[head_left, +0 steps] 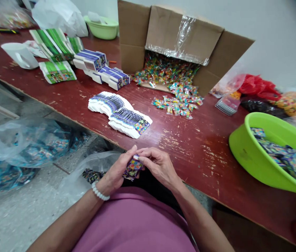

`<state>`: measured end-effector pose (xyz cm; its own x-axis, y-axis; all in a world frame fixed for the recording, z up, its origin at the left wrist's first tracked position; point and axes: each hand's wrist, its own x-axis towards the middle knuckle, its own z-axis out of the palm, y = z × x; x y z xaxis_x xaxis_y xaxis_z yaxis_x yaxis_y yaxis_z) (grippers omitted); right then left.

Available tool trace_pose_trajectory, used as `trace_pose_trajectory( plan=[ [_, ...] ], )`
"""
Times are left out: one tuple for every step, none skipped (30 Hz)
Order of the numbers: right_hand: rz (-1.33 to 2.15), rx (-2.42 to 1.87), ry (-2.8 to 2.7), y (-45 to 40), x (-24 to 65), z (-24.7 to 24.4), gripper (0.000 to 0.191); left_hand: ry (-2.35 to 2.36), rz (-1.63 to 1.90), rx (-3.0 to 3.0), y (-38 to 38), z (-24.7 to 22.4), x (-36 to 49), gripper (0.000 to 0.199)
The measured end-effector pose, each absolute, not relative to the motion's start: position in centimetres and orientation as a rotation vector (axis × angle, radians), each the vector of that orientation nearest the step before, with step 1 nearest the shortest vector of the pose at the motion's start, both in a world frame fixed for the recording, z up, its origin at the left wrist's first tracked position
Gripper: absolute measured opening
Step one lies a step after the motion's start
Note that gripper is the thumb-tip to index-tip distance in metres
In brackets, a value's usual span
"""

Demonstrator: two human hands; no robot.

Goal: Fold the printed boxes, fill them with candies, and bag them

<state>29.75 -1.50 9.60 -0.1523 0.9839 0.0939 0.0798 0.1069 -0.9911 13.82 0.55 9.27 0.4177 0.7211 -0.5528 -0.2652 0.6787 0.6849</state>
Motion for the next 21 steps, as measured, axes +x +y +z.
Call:
trace_pose_trajectory(
  plan=[
    [1.128, -1.099, -1.524, -1.7, 29.7, 9.7, 0.011, 0.945, 0.676, 0.519, 0.7, 9.2, 13.6, 0.039],
    [1.070, -1.076, -1.595, -1.9, 29.6, 9.7, 0.012, 0.936, 0.691, 0.491, 0.8, 9.1, 13.5, 0.034],
    [1.029, -1.060, -1.636, -2.1, 29.5, 9.6, 0.013, 0.925, 0.703, 0.474, 0.9, 9.0, 13.3, 0.031],
    [1.009, -1.051, -1.655, -2.2, 29.3, 9.5, 0.014, 0.914, 0.713, 0.473, 0.9, 8.9, 13.1, 0.032],
    [1.004, -1.049, -1.658, -2.1, 29.2, 9.4, 0.014, 0.906, 0.721, 0.490, 1.0, 8.8, 12.8, 0.035],
    [1.007, -1.053, -1.661, -1.9, 29.2, 9.2, 0.013, 0.908, 0.733, 0.520, 0.9, 8.8, 12.6, 0.038],
    [1.012, -1.071, -1.663, -1.5, 29.2, 8.9, 0.012, 0.923, 0.749, 0.562, 0.9, 8.7, 12.2, 0.042],
    [1.009, -1.112, -1.660, -0.7, 29.4, 8.7, 0.012, 0.955, 0.767, 0.615, 0.8, 8.7, 11.8, 0.044],
    [0.992, -1.179, -1.648, 0.3, 29.7, 8.4, 0.013, 1.003, 0.784, 0.669, 0.7, 8.6, 11.3, 0.046],
    [0.952, -1.270, -1.628, 1.6, 30.1, 8.2, 0.016, 1.063, 0.798, 0.715, 0.5, 8.4, 10.6, 0.046],
    [0.891, -1.379, -1.602, 3.1, 30.6, 7.9, 0.021, 1.128, 0.805, 0.751, 0.4, 8.1, 9.9, 0.046],
    [0.816, -1.480, -1.584, 4.7, 31.2, 7.6, 0.026, 1.190, 0.804, 0.775, 0.3, 7.6, 9.0, 0.045],
    [0.720, -1.562, -1.573, 6.4, 31.7, 7.2, 0.031, 1.248, 0.800, 0.789, 0.2, 6.9, 8.0, 0.045],
    [0.636, -1.615, -1.598, 8.1, 32.2, 6.9, 0.036, 1.299, 0.791, 0.807, 0.2, 5.9, 7.0, 0.045],
    [0.550, -1.666, -1.627, 9.6, 32.6, 6.6, 0.041, 1.354, 0.780, 0.839, 0.2, 4.8, 5.9, 0.045],
    [0.482, -1.707, -1.680, 10.9, 32.9, 6.3, 0.045, 1.433, 0.775, 0.875, 0.3, 3.5, 4.7, 0.045],
    [0.432, -1.756, -1.737, 11.9, 33.1, 6.0, 0.049, 1.519, 0.756, 0.948, 0.4, 2.1, 3.6, 0.045],
    [0.393, -1.813, -1.785, 12.7, 33.2, 5.8, 0.052, 1.628, 0.720, 1.074, 0.5, 0.7, 2.5, 0.046],
    [0.371, -1.872, -1.822, 13.2, 33.1, 5.5, 0.053, 1.753, 0.661, 1.232, 0.6, -0.7, 1.5, 0.050],
    [0.360, -1.929, -1.838, 13.4, 33.1, 5.3, 0.053, 1.819, 0.632, 1.278, 0.7, -1.9, 0.6, 0.053],
    [0.357, -1.975, -1.829, 13.6, 33.0, 5.1, 0.052, 1.856, 0.599, 1.306, 0.8, -3.0, -0.1, 0.056]
  ],
)
